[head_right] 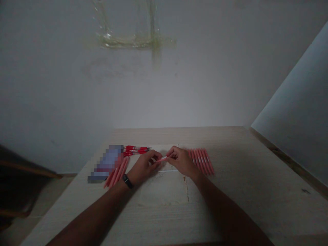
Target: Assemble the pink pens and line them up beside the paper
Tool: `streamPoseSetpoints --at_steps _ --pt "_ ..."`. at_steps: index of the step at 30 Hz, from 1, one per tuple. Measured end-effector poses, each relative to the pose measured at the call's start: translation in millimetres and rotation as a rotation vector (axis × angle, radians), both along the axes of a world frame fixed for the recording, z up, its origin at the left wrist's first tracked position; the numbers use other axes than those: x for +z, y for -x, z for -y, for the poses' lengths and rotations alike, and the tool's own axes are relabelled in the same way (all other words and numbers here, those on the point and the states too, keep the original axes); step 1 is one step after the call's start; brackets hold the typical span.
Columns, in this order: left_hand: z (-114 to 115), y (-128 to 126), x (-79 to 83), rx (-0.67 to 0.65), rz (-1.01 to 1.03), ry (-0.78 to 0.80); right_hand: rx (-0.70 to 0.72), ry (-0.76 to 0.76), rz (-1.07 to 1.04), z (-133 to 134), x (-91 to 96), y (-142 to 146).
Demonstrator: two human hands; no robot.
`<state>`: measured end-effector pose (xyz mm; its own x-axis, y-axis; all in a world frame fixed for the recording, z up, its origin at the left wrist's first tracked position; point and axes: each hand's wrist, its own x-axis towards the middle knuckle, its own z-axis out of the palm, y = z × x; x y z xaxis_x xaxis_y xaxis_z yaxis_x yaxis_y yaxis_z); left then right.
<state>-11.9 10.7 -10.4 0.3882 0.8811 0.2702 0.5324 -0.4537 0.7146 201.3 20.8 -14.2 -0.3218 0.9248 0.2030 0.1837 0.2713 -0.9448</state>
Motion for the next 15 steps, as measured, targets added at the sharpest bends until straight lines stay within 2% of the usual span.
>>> streamPoseSetpoints --at_steps 15 --pt "2.8 2.0 9.0 -0.044 -0.075 -0.087 0.077 0.003 0.04 1.7 0.4 4.0"
